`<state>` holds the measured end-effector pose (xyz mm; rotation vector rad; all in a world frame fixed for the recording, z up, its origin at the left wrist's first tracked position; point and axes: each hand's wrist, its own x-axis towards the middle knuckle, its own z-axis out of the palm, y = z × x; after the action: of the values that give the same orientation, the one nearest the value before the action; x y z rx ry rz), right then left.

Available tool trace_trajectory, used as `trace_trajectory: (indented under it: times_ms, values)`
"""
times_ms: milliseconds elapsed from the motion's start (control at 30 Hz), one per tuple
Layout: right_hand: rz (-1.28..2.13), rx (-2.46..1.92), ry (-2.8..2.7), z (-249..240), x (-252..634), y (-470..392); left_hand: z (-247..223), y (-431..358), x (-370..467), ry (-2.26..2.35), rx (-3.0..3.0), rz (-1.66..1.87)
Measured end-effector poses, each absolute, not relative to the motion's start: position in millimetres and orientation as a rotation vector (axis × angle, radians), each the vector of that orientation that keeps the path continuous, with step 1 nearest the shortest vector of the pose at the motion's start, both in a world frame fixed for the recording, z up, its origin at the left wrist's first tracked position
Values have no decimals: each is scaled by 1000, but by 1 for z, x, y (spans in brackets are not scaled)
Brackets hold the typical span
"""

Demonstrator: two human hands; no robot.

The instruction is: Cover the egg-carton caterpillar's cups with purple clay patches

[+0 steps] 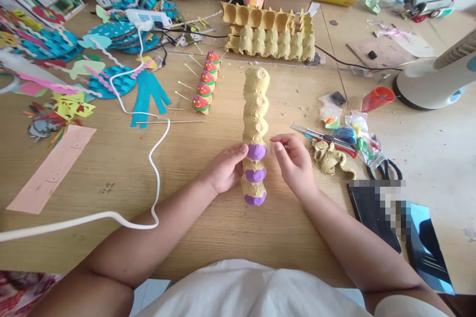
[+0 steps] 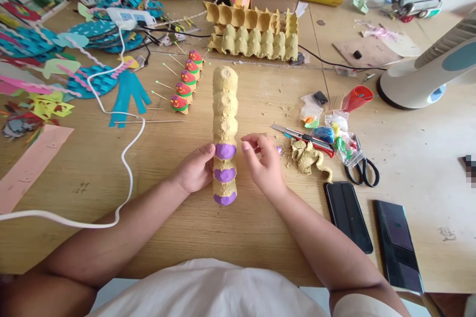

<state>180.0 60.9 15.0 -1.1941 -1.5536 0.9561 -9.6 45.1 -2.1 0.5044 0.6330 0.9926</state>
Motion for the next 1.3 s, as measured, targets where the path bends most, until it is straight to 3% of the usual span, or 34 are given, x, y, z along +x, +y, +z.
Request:
trace_trajectory:
  times_ms: [133,267,1300]
  values:
    - [369,-958,-1976,19,184,59,-3,44,-10,651,524,1008]
    - [214,-895,-2084,19,186,59,-3,44,-10,655,541,1010]
    - [510,-924,-1973,10,184,59,-7,41,-11,641,477,946]
